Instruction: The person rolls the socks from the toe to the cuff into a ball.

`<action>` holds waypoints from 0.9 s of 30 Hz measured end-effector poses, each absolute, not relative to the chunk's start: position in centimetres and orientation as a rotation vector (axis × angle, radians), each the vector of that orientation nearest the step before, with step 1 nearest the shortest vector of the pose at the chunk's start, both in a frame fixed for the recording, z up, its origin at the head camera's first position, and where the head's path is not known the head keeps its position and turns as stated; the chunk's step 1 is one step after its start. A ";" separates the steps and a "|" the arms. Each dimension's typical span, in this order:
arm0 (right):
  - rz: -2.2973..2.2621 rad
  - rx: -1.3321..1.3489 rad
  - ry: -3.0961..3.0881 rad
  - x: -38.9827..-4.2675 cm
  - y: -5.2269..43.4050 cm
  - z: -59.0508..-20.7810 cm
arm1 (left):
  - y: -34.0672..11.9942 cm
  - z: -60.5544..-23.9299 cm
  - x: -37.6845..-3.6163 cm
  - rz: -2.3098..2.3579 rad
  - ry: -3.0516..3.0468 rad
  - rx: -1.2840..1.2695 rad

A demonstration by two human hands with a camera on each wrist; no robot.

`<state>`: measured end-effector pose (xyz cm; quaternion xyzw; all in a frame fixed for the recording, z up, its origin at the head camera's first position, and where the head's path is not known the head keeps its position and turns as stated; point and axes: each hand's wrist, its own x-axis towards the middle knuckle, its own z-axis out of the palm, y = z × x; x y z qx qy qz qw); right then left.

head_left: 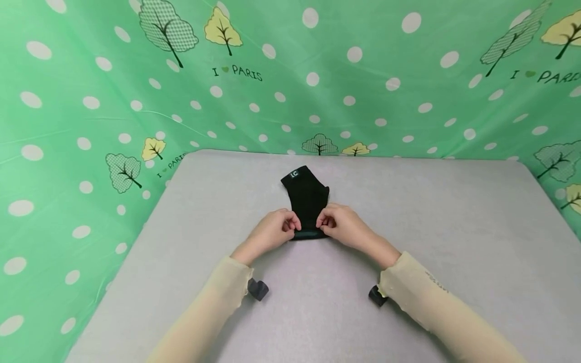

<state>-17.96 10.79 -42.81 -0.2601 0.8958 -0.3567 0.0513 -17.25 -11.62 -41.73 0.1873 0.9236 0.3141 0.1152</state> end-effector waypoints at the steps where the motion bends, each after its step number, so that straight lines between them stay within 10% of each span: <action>1: -1.091 -0.803 2.712 -18.0 10.9 -42.8 | -11.7 -41.8 -17.2 0.931 2.699 0.555; 27: -0.922 -0.864 2.694 -18.6 11.3 -42.7 | -11.8 -41.9 -17.2 0.802 2.715 0.511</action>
